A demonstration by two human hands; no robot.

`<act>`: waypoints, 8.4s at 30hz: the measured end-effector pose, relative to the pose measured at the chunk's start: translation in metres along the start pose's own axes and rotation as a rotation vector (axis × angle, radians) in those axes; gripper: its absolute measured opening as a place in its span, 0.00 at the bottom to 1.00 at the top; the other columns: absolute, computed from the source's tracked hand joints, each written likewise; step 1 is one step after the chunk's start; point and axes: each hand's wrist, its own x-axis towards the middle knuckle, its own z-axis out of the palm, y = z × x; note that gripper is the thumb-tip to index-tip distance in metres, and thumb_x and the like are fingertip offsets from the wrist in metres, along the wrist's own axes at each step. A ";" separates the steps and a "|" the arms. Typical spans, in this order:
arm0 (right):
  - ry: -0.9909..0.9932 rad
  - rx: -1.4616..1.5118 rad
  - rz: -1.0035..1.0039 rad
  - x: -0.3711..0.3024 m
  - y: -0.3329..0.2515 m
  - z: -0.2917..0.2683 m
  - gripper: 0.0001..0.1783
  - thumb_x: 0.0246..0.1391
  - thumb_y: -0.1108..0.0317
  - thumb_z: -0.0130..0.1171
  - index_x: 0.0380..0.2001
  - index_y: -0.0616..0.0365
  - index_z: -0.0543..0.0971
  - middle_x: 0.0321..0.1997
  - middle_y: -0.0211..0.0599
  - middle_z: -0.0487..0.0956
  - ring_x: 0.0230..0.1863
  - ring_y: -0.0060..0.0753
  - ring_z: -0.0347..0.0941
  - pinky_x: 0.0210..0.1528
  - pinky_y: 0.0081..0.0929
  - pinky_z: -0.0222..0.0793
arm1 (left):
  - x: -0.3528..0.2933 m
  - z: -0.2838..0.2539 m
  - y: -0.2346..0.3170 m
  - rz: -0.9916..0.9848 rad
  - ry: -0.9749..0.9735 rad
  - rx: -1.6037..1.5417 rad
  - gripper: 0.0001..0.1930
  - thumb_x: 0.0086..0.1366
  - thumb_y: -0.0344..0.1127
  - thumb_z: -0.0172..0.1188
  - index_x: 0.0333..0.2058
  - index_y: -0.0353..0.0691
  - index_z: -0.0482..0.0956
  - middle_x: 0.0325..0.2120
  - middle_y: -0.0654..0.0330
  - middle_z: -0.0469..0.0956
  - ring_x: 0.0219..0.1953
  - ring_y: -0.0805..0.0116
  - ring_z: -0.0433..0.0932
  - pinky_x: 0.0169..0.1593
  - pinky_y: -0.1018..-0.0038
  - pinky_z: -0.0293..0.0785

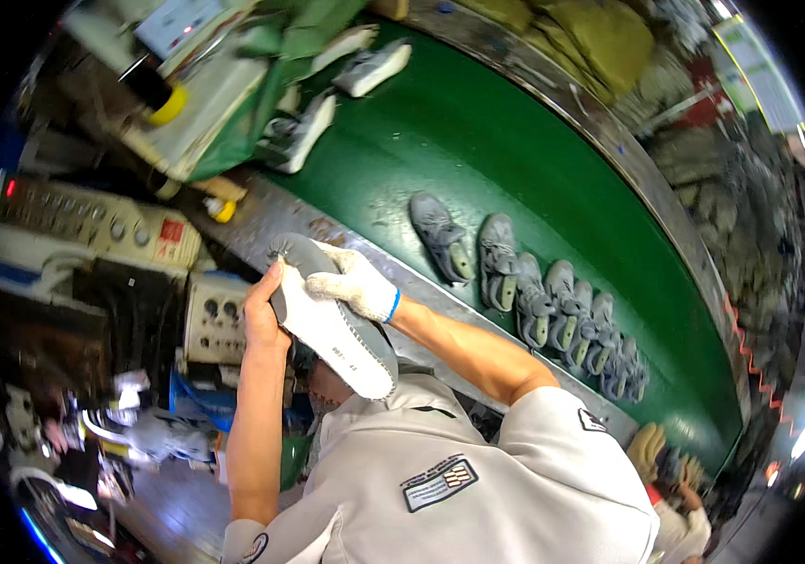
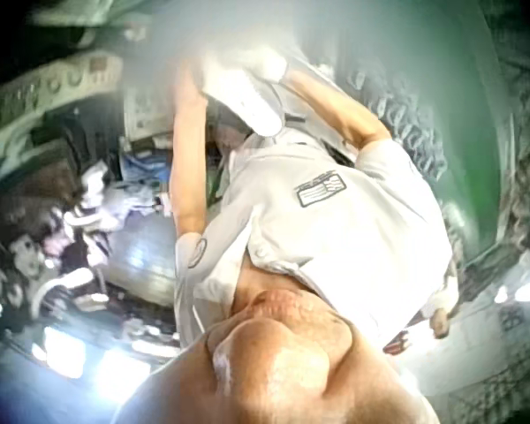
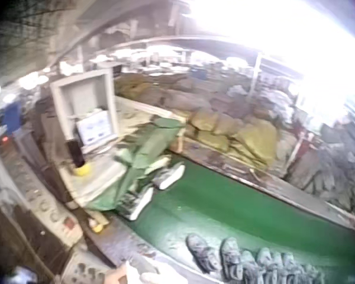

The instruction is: The person positions a shoe upper onto an industrial lasting machine, activates the machine to stretch and shape the shoe onto a last, and then places the shaped shoe onto a moving conveyor belt.

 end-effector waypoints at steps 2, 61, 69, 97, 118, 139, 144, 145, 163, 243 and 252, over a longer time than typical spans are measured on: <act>0.077 -0.021 0.041 -0.002 -0.010 -0.041 0.40 0.53 0.57 0.68 0.65 0.64 0.69 0.55 0.35 0.79 0.53 0.24 0.74 0.57 0.25 0.70 | 0.034 0.018 -0.022 -0.069 -0.023 0.125 0.23 0.69 0.46 0.62 0.47 0.27 0.80 0.44 0.52 0.82 0.45 0.61 0.82 0.49 0.67 0.78; -0.207 0.155 0.631 0.100 0.235 0.380 0.31 0.61 0.63 0.63 0.64 0.66 0.69 0.54 0.36 0.78 0.51 0.25 0.76 0.55 0.25 0.72 | -0.297 -0.350 0.116 0.743 0.996 -0.224 0.23 0.60 0.24 0.64 0.54 0.24 0.75 0.48 0.47 0.81 0.42 0.62 0.84 0.47 0.71 0.83; -0.160 0.274 0.553 0.121 0.301 0.415 0.25 0.61 0.62 0.63 0.57 0.63 0.76 0.47 0.33 0.81 0.46 0.25 0.75 0.50 0.25 0.71 | -0.294 -0.390 0.120 0.949 0.844 -0.367 0.25 0.63 0.25 0.59 0.58 0.22 0.70 0.50 0.44 0.80 0.50 0.60 0.81 0.54 0.69 0.78; -0.179 -0.096 0.339 0.133 0.306 0.403 0.19 0.62 0.60 0.63 0.45 0.67 0.83 0.38 0.28 0.82 0.38 0.19 0.73 0.44 0.21 0.70 | -0.257 -0.368 0.077 0.620 0.840 -0.442 0.23 0.76 0.48 0.49 0.44 0.30 0.82 0.36 0.60 0.83 0.36 0.75 0.79 0.41 0.75 0.75; -0.201 -0.298 0.110 0.130 0.314 0.413 0.21 0.66 0.55 0.58 0.31 0.65 0.82 0.27 0.27 0.79 0.29 0.16 0.69 0.31 0.24 0.67 | -0.248 -0.393 0.068 0.872 0.757 -0.142 0.26 0.79 0.49 0.43 0.47 0.29 0.82 0.40 0.60 0.83 0.41 0.73 0.77 0.49 0.74 0.73; 0.168 -0.371 0.248 0.019 0.192 0.215 0.23 0.65 0.62 0.56 0.56 0.69 0.69 0.54 0.58 0.78 0.48 0.57 0.81 0.41 0.45 0.81 | -0.209 -0.364 -0.173 -0.118 1.262 0.485 0.37 0.58 0.38 0.64 0.60 0.20 0.62 0.38 0.32 0.80 0.42 0.35 0.81 0.48 0.49 0.76; 0.009 -0.328 0.260 0.022 0.191 0.247 0.24 0.64 0.64 0.58 0.57 0.70 0.69 0.55 0.58 0.77 0.52 0.58 0.79 0.41 0.44 0.82 | -0.289 -0.385 -0.175 0.306 1.152 0.342 0.31 0.44 0.39 0.75 0.48 0.31 0.81 0.36 0.40 0.84 0.38 0.48 0.85 0.45 0.61 0.79; -0.019 -0.306 0.272 0.021 0.187 0.246 0.25 0.64 0.64 0.57 0.58 0.70 0.68 0.56 0.59 0.77 0.52 0.58 0.79 0.42 0.44 0.82 | -0.309 -0.381 -0.167 0.325 1.118 0.260 0.26 0.44 0.35 0.75 0.45 0.33 0.83 0.35 0.48 0.86 0.36 0.59 0.85 0.45 0.66 0.79; -0.266 0.172 0.459 0.007 0.131 0.306 0.28 0.58 0.58 0.64 0.57 0.63 0.75 0.49 0.38 0.82 0.44 0.28 0.80 0.49 0.27 0.77 | -0.328 -0.198 0.038 0.446 0.819 0.284 0.21 0.67 0.44 0.63 0.47 0.29 0.84 0.41 0.57 0.85 0.39 0.68 0.82 0.47 0.72 0.76; -0.262 0.104 0.645 0.089 0.223 0.287 0.16 0.64 0.62 0.61 0.50 0.61 0.78 0.42 0.31 0.81 0.41 0.24 0.78 0.46 0.23 0.75 | -0.273 -0.310 0.088 0.549 0.965 -0.154 0.12 0.60 0.24 0.67 0.42 0.27 0.81 0.33 0.53 0.84 0.31 0.65 0.84 0.41 0.71 0.84; -0.522 -0.232 0.103 0.139 0.296 0.366 0.14 0.62 0.70 0.60 0.50 0.59 0.79 0.48 0.30 0.81 0.47 0.25 0.78 0.52 0.24 0.76 | -0.304 -0.356 0.125 0.869 0.982 -0.289 0.26 0.59 0.17 0.63 0.57 0.21 0.71 0.49 0.41 0.79 0.46 0.58 0.83 0.49 0.71 0.84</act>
